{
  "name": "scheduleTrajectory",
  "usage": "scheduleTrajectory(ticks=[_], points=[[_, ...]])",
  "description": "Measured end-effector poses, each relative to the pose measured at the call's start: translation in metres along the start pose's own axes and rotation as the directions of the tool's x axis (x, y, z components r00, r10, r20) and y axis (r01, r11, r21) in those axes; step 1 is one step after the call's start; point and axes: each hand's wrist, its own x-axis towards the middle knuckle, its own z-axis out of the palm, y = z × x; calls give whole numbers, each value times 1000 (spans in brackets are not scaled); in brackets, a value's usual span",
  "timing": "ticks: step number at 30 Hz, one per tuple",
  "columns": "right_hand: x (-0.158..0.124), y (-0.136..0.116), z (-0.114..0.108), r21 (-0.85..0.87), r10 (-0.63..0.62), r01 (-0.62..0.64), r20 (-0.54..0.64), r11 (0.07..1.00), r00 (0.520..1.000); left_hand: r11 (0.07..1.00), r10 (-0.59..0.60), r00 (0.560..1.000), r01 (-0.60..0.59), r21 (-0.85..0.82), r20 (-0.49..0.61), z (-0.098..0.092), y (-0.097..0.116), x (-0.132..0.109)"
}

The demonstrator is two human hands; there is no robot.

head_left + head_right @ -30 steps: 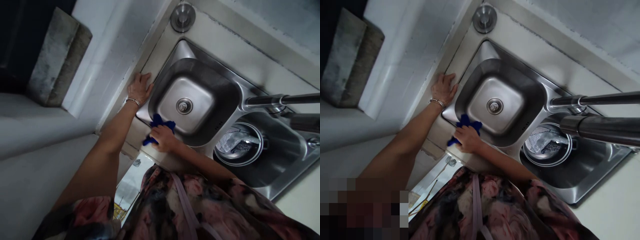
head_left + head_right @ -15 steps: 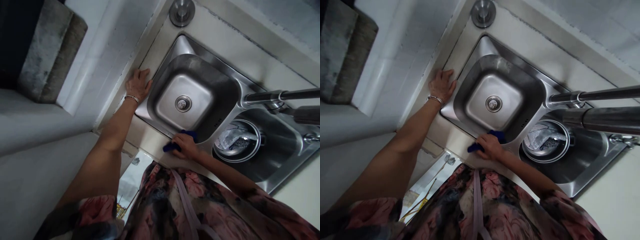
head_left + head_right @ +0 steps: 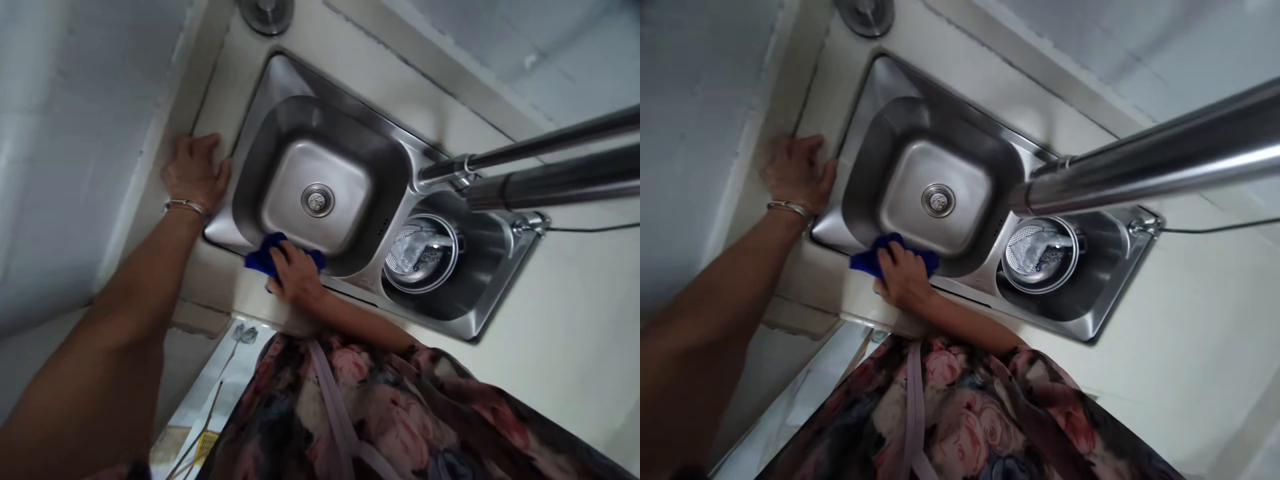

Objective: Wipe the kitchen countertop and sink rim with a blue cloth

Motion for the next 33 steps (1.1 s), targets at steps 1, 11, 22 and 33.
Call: scheduleTrajectory(ticks=[1,11,22,33], points=[[-22,17,-4,12,58,-58,-12,998,998,1000,-4,1000,4,0,1,0,1,-1],[-178,176,-55,-77,-19,22,34,997,999,996,19,999,-16,93,-28,-1,4,-4],[-83,224,-82,-179,222,-275,-270,945,937,996,1,1000,-3,94,25,-4,2,-2],[-34,237,-114,-186,317,-441,-465,878,826,1000,-5,1000,5,-7,-15,-6,4,-3]])
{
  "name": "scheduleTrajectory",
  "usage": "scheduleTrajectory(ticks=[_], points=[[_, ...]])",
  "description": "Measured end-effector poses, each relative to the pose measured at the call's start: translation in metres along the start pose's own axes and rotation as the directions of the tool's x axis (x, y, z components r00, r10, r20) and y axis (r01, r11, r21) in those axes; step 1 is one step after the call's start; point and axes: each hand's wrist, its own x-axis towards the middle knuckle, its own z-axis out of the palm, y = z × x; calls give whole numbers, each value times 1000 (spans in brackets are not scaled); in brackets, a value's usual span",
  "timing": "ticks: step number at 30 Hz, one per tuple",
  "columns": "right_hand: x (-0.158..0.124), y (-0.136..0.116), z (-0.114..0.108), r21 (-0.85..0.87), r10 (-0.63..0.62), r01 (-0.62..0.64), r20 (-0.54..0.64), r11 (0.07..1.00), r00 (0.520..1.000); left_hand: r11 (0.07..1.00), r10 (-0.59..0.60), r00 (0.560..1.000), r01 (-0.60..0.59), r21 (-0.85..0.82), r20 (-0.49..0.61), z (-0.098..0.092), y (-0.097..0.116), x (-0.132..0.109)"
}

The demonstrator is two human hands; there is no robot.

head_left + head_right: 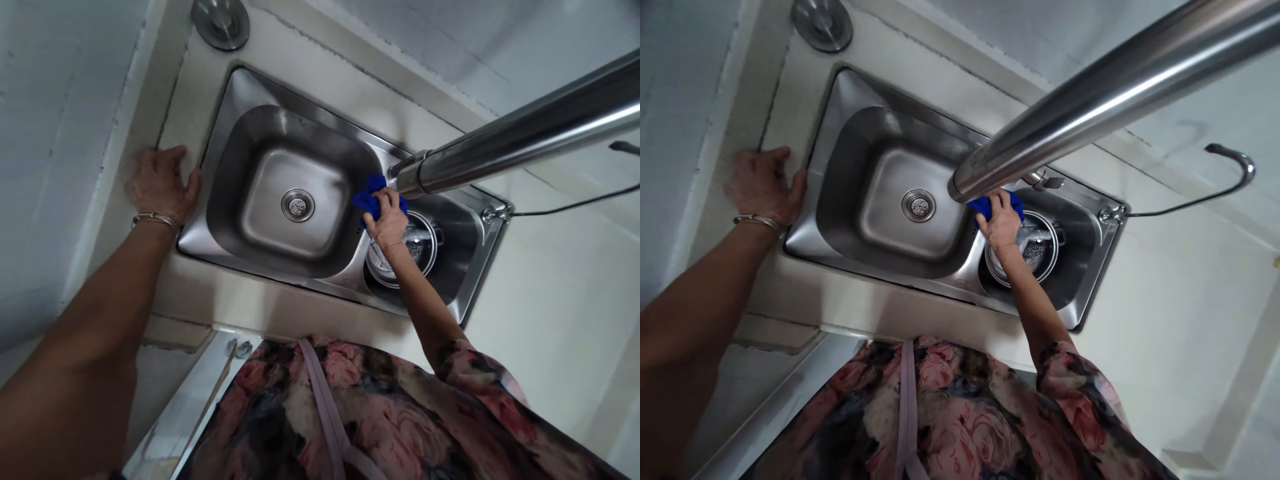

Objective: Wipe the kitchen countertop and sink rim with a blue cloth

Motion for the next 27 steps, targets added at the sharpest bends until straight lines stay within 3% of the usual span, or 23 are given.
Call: scheduleTrajectory(ticks=[3,6,8,10,14,19,22,27], points=[[-60,-20,2,29,-84,81,111,996,990,998,-36,999,36,42,-8,-2,3,1],[-117,-37,2,51,-235,230,242,972,941,998,-20,1000,20,53,10,-2,3,2],[-137,-42,1,46,-307,308,301,950,903,999,-7,1000,7,34,5,-1,2,2],[-135,-40,0,40,-362,372,350,927,864,1000,-14,1000,14,4,-8,0,0,1],[-79,-24,-3,-25,-378,428,424,903,823,999,12,1000,-12,-46,-4,4,-5,1],[21,-18,-20,-300,-190,296,336,907,923,999,29,999,-30,-36,-25,10,-10,6],[64,-35,-36,-342,-256,350,292,872,922,998,0,1000,0,-63,-13,10,-10,9],[118,-60,-49,-355,-374,374,73,857,925,999,-8,999,6,-52,-32,10,-12,8]])
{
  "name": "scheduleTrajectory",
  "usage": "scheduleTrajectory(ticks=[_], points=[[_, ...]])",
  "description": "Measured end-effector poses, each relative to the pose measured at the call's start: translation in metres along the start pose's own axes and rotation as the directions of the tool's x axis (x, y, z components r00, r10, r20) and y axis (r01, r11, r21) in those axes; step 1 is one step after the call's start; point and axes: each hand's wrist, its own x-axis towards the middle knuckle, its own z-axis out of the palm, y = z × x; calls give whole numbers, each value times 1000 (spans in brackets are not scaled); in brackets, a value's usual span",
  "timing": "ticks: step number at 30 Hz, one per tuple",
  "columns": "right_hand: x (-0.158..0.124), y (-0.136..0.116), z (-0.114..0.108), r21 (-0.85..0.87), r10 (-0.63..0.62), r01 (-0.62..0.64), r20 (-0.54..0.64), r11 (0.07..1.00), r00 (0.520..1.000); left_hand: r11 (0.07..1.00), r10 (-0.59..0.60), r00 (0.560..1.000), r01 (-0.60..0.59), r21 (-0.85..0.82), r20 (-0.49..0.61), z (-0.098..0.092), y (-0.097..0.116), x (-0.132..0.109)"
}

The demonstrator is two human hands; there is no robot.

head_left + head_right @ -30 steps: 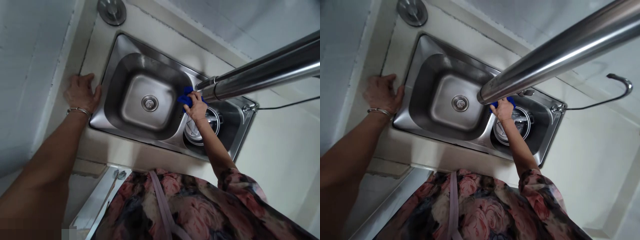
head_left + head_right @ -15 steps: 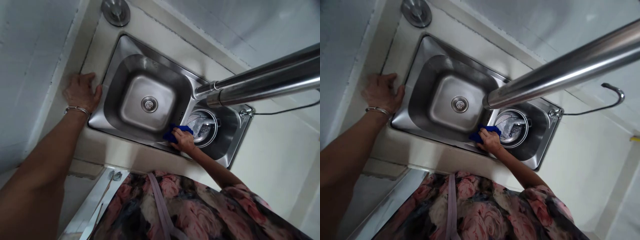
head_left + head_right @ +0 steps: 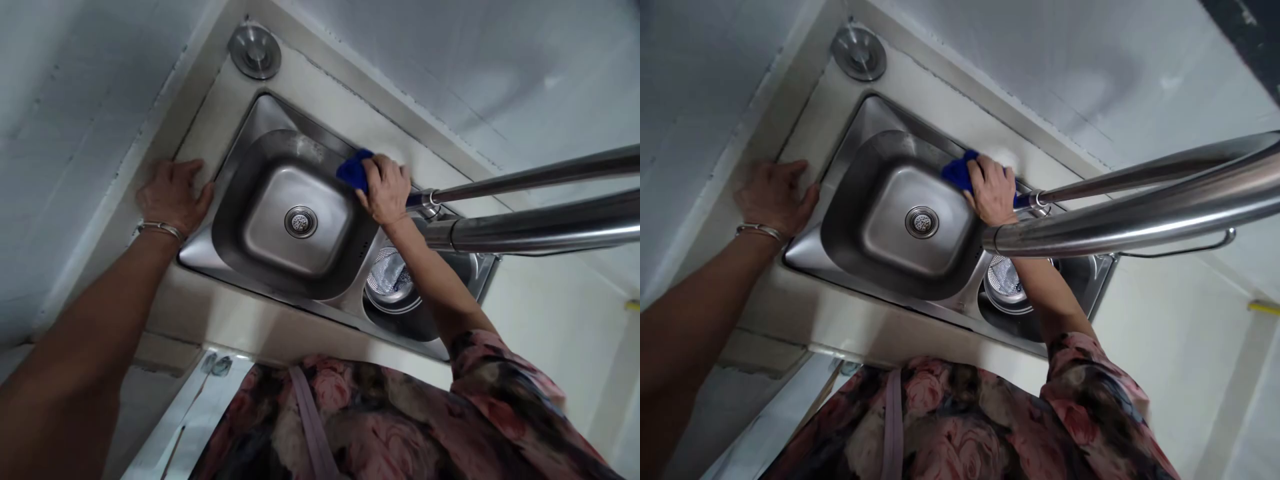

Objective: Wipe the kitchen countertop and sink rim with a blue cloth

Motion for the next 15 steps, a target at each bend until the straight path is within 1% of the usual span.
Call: scheduleTrajectory(ticks=[3,6,8,12,15], points=[[14,7,11,-28,111,-112,-35,993,993,999,31,999,-31,-13,-10,1,-1,0],[10,10,22,-50,243,-244,-32,968,970,1000,18,1000,-18,-2,4,2,-2,1],[3,9,23,-56,299,-299,-9,953,954,1000,2,1000,-2,14,15,2,-1,2],[-5,0,16,-26,335,-334,62,942,940,1000,-7,999,7,17,36,0,1,5],[-11,-12,20,-24,332,-331,83,943,940,1000,-26,999,25,11,40,-2,2,6]])
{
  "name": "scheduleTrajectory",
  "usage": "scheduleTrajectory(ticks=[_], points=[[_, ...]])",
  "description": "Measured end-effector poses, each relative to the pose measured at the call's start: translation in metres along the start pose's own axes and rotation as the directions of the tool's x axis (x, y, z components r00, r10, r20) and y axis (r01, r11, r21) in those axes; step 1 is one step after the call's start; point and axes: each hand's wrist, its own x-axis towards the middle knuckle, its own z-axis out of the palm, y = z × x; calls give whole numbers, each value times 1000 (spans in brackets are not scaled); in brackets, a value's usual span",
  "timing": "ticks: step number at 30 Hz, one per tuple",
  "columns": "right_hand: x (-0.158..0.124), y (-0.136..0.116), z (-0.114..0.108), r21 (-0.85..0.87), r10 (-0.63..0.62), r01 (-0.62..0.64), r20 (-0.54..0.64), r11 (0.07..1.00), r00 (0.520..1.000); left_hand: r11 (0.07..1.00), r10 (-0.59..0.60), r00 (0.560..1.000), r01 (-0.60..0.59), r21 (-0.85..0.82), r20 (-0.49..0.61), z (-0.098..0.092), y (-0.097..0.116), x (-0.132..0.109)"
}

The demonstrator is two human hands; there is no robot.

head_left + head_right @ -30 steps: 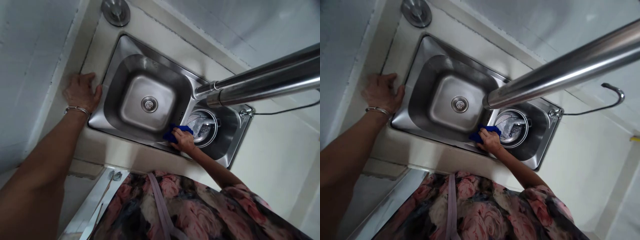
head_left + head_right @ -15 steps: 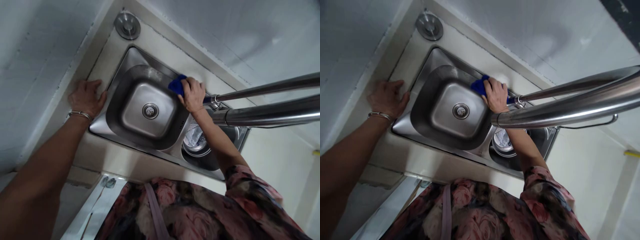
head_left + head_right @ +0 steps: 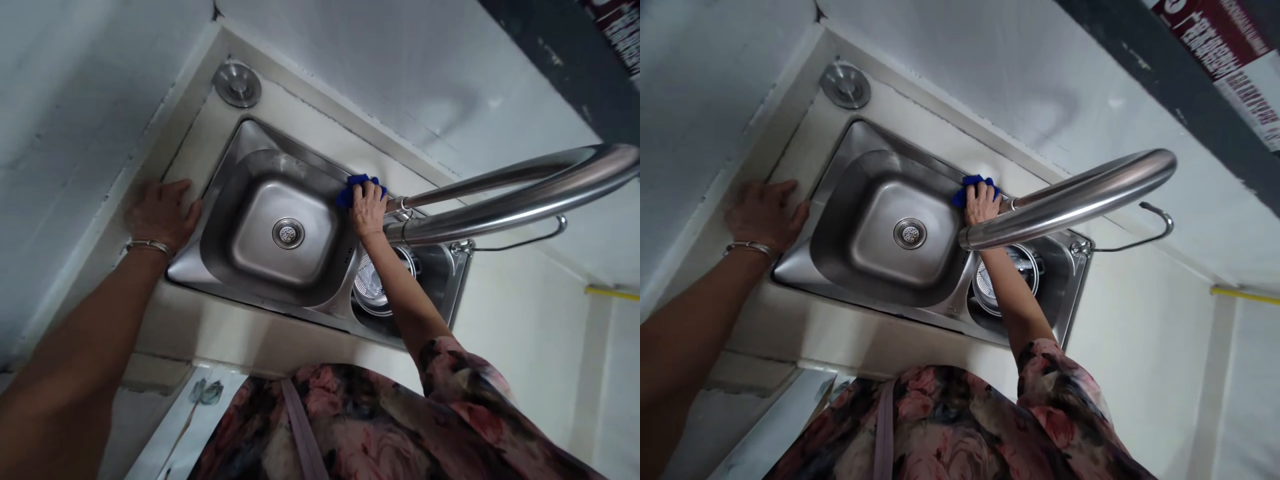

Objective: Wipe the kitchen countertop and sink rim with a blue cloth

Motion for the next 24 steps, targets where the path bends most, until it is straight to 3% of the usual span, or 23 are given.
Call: scheduleTrajectory(ticks=[5,11,14,17,20,22,24], points=[[-43,-14,22,5,-89,89,79,996,993,1000,-11,1000,11,-5,25,-1,-1,1],[-122,-8,20,174,38,-49,64,984,997,999,39,999,-39,2,-15,0,-1,0],[-163,-11,20,328,-25,-1,75,945,997,999,36,999,-36,4,-32,2,-1,0],[-189,-11,22,581,-7,-39,77,813,997,999,47,997,-46,13,-57,4,-3,1],[-182,-2,11,735,170,-114,-2,669,985,998,53,996,-51,25,-66,4,-4,1],[-155,6,-4,695,231,-83,-123,714,965,998,58,997,-56,34,-58,2,-2,-1],[-116,11,-21,538,182,-52,-191,841,965,998,57,997,-55,39,-54,0,0,-2]])
